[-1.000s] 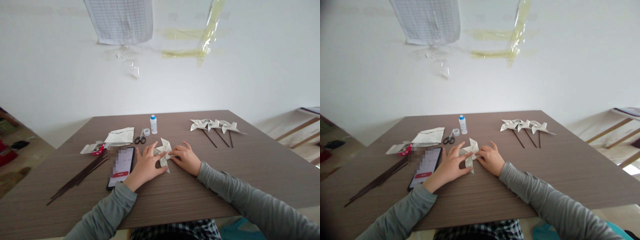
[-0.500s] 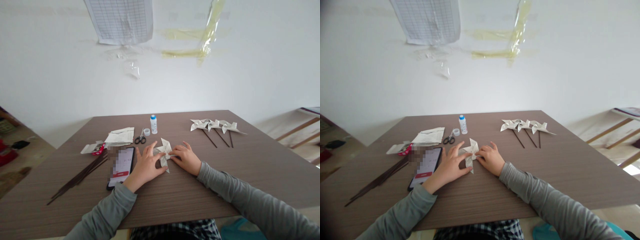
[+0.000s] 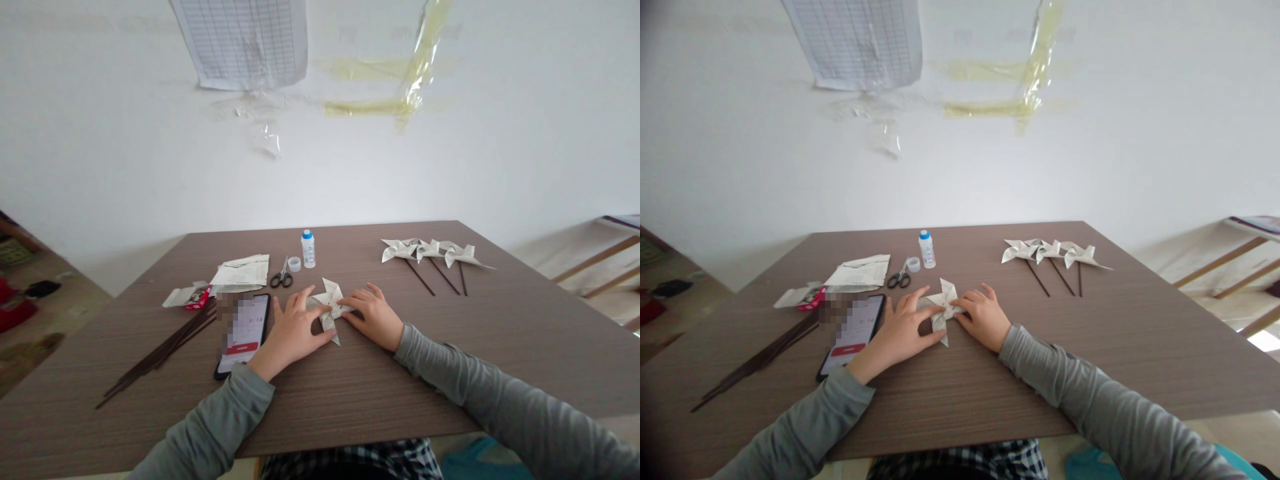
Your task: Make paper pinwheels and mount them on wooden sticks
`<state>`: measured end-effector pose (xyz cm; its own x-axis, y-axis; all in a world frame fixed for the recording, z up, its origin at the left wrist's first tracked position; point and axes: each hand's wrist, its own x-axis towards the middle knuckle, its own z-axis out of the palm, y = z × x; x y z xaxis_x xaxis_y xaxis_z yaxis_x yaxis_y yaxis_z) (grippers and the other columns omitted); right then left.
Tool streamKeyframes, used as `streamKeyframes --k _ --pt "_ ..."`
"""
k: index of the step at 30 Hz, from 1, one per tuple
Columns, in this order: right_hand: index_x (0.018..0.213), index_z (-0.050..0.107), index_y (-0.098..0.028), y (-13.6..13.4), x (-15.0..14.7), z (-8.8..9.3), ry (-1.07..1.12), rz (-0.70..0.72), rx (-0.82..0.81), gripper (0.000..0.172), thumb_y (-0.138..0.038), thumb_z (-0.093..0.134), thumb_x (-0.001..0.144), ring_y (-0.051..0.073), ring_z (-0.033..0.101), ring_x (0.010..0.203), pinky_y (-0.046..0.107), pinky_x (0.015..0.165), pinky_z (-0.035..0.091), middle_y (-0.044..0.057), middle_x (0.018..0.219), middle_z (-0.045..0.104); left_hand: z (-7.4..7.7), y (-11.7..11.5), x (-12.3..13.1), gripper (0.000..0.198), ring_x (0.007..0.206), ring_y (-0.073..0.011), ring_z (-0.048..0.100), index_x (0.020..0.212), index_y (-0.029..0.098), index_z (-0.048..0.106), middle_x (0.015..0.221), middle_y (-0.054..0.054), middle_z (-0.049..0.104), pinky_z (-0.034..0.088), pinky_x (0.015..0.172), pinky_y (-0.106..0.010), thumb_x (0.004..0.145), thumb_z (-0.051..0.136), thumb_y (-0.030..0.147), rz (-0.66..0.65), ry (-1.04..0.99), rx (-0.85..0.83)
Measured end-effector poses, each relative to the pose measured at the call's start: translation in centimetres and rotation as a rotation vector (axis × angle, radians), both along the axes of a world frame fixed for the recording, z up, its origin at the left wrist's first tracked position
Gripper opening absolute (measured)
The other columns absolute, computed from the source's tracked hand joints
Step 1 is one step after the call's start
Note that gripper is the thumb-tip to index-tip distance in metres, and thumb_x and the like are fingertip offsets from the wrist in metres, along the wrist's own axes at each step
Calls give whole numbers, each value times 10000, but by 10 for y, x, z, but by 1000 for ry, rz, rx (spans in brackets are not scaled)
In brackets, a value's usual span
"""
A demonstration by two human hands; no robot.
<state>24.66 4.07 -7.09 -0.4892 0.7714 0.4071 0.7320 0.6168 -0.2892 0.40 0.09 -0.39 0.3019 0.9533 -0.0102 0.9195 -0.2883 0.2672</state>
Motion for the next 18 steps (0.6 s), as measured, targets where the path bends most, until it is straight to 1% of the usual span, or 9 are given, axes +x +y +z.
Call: streamKeyframes --k 3,5,8,11,13,16,18 --pt "1293 879 -281 0 1 0 -11 10 -3 235 -276 689 1153 309 804 1192 693 1356 410 94 1211 874 -3 1 2 373 1730 -508 457 1432 394 879 1873 -146 510 165 1371 -965 1065 844 446 16 -14 22" --pt "1292 877 -288 0 1 1 -18 14 -6 232 -282 692 1151 308 803 1191 691 1359 405 88 1211 874 -7 1 4 353 1722 -491 470 1426 381 879 1846 -147 543 171 1378 -956 1079 828 411 22 -10 53" --pt "1298 876 -303 1 2 1 -16 14 -1 233 -279 703 1144 304 807 1185 669 1364 406 82 1211 880 -14 2 6 387 1700 -501 491 1431 357 869 1829 -155 558 187 1371 -964 1044 871 377 27 -9 83" --pt "1299 875 -304 1 2 1 -14 15 -1 234 -276 703 1144 302 811 1192 657 1367 405 84 1217 883 -18 2 6 382 1707 -504 480 1411 361 869 1849 -146 530 198 1365 -968 1029 885 369 38 -20 90" --pt "1304 872 -300 0 2 2 -20 16 -10 235 -278 700 1146 303 813 1200 670 1366 400 86 1233 882 -18 2 5 405 1717 -499 469 1417 368 859 1856 -138 519 208 1369 -959 1014 899 361 49 -33 91" --pt "1311 869 -294 0 2 4 -25 15 -40 235 -278 700 1148 306 815 1212 697 1370 388 89 1253 879 -17 3 5 507 1720 -502 467 1466 361 829 1856 -149 511 235 1374 -943 971 940 371 86 -50 89" --pt "1312 870 -288 0 1 5 -28 10 -58 236 -275 700 1149 309 815 1220 708 1371 385 93 1257 877 -15 3 5 540 1722 -504 465 1475 362 823 1857 -151 506 237 1383 -932 953 956 384 102 -54 88"
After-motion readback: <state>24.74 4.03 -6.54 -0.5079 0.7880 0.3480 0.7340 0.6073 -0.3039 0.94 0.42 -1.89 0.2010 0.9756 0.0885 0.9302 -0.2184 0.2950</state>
